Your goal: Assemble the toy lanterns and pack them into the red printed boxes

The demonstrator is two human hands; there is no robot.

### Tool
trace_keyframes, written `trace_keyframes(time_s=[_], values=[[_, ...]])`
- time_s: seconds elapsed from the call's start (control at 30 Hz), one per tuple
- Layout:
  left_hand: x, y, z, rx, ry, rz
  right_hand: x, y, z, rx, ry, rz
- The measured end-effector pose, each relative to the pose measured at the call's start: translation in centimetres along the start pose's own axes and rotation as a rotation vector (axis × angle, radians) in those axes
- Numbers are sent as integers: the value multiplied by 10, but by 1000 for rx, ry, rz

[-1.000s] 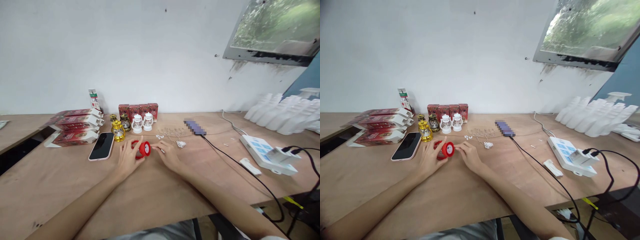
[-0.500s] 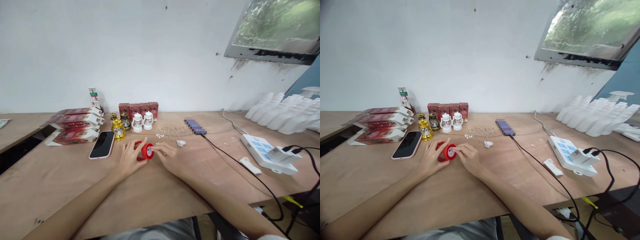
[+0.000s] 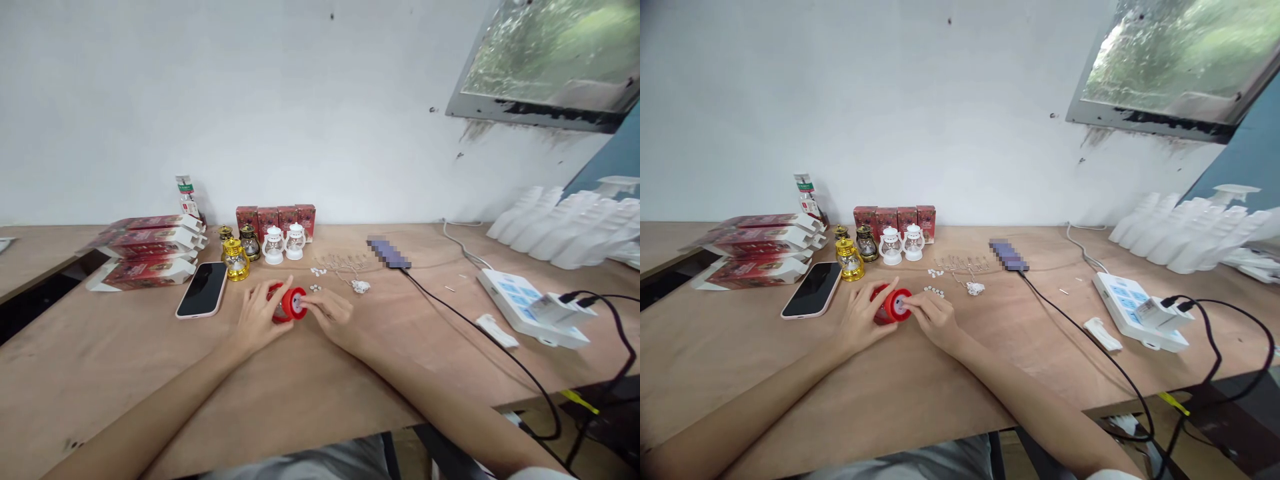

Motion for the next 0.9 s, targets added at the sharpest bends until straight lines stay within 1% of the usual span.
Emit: trace_keyframes(time_s=[0.07, 0.13, 0.23, 0.33, 0.47, 0.63, 0.9], values=[[0, 0, 0, 3, 2, 6, 0, 0, 0, -28, 6, -3], [0, -1, 0, 2, 0, 13, 1, 2, 1, -54, 17, -37], [0, -1, 0, -4, -6, 11, 2, 10, 0, -126, 5, -167], [0, 0, 1, -12, 1, 9, 5, 20, -4, -244, -15, -319], [-1, 1, 4, -17, 26, 22, 8, 28, -10, -418, 17, -425], [-1, 3, 6, -8, 36, 9, 10, 31, -14, -525, 27, -484], [0, 1, 6, -14, 78, -6, 12, 33, -17, -563, 2, -499]])
Point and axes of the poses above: each hand's wrist, its own x-axis away from the middle knuckle, its own z-axis out of the back of the hand, y = z × x, the point moved 5 cm from there along -x, towards the middle knuckle, and after that the axes turned 6 degrees about z, right-handed, at the moved point
